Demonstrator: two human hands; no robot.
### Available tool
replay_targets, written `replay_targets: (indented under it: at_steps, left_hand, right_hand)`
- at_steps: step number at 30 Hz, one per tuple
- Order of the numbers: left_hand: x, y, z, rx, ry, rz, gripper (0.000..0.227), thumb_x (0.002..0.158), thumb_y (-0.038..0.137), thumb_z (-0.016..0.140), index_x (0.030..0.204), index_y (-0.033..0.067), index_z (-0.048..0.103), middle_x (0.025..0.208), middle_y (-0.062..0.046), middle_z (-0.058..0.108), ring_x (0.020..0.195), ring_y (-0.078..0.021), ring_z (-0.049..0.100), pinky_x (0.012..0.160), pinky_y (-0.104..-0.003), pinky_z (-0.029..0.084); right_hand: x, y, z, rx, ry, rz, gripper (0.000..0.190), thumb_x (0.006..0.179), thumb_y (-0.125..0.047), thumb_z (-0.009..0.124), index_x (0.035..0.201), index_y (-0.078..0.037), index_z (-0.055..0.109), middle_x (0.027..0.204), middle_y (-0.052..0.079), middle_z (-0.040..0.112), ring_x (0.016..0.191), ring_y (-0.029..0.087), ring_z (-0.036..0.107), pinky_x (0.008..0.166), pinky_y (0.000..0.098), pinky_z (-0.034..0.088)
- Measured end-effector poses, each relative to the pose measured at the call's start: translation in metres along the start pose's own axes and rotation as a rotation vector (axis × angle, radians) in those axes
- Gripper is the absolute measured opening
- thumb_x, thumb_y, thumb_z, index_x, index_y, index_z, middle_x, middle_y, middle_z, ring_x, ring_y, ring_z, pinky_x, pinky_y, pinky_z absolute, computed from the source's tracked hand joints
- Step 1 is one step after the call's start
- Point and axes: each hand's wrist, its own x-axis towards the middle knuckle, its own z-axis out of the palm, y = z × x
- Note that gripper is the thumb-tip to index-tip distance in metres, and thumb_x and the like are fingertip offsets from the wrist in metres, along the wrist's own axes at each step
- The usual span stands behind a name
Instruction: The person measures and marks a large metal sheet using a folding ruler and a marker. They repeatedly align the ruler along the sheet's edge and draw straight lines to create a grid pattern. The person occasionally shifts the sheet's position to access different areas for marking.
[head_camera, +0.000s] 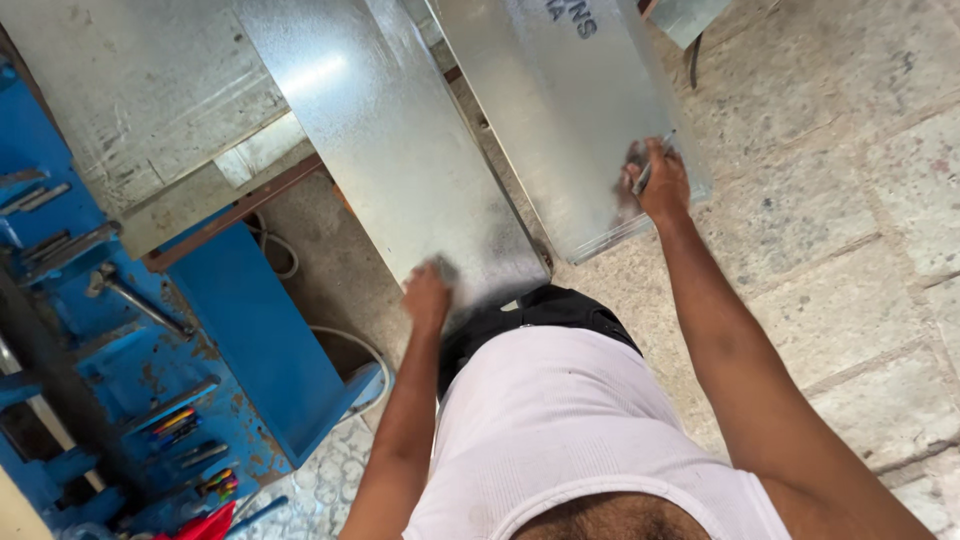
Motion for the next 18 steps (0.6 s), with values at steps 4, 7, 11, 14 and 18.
replay_targets:
  at_steps: [4, 7, 11, 14, 18]
  left_hand:
    - [0.035, 0.079, 0.045, -0.562, -0.103, 0.242, 0.033, 0.097, 0.033, 0.065, 0.116, 0.0068, 0.073, 0.121, -0.020, 0.069, 0.113, -0.0349, 0.065, 0.099, -0.045, 0.051]
    - [0.057, 0.143, 0.088, -0.681, -0.231, 0.184, 0.061, 0.082, 0.060, 0.076, 0.103, 0.0021, 0.075, 0.090, -0.017, 0.077, 0.090, -0.0320, 0.075, 0.084, -0.041, 0.056]
    - [0.067, 0.181, 0.097, -0.617, -0.288, 0.120, 0.063, 0.080, 0.062, 0.078, 0.090, -0.0006, 0.076, 0.084, -0.019, 0.076, 0.081, -0.0333, 0.076, 0.077, -0.043, 0.056]
    - [0.059, 0.180, 0.094, -0.635, -0.228, 0.084, 0.053, 0.078, 0.056, 0.078, 0.085, 0.0038, 0.078, 0.087, -0.017, 0.076, 0.083, -0.0344, 0.074, 0.075, -0.045, 0.055]
    - [0.048, 0.173, 0.092, -0.583, -0.005, 0.171, 0.043, 0.081, 0.049, 0.080, 0.077, 0.0057, 0.079, 0.093, -0.021, 0.071, 0.086, -0.0395, 0.069, 0.072, -0.050, 0.053]
  right_hand:
    - [0.004, 0.007, 0.042, -0.152, 0.282, -0.362, 0.056, 0.100, -0.037, 0.075, 0.144, -0.009, 0.055, 0.147, 0.037, 0.049, 0.140, 0.054, 0.042, 0.119, 0.0570, 0.032]
    - [0.004, 0.009, 0.047, -0.056, 0.224, -0.285, 0.054, 0.098, -0.036, 0.076, 0.140, -0.008, 0.056, 0.146, 0.036, 0.050, 0.142, 0.055, 0.040, 0.121, 0.0575, 0.029]
    - [0.007, -0.003, 0.037, -0.060, 0.180, -0.237, 0.053, 0.095, -0.036, 0.079, 0.135, -0.008, 0.056, 0.143, 0.035, 0.052, 0.140, 0.056, 0.042, 0.118, 0.0575, 0.032]
    - [0.004, -0.003, 0.036, -0.025, 0.124, -0.126, 0.050, 0.096, -0.037, 0.077, 0.133, -0.010, 0.057, 0.143, 0.033, 0.053, 0.138, 0.053, 0.045, 0.112, 0.0583, 0.036]
    - [0.001, 0.007, 0.048, -0.086, 0.242, -0.304, 0.043, 0.101, -0.032, 0.077, 0.135, -0.009, 0.061, 0.140, 0.031, 0.059, 0.140, 0.053, 0.047, 0.120, 0.0591, 0.034]
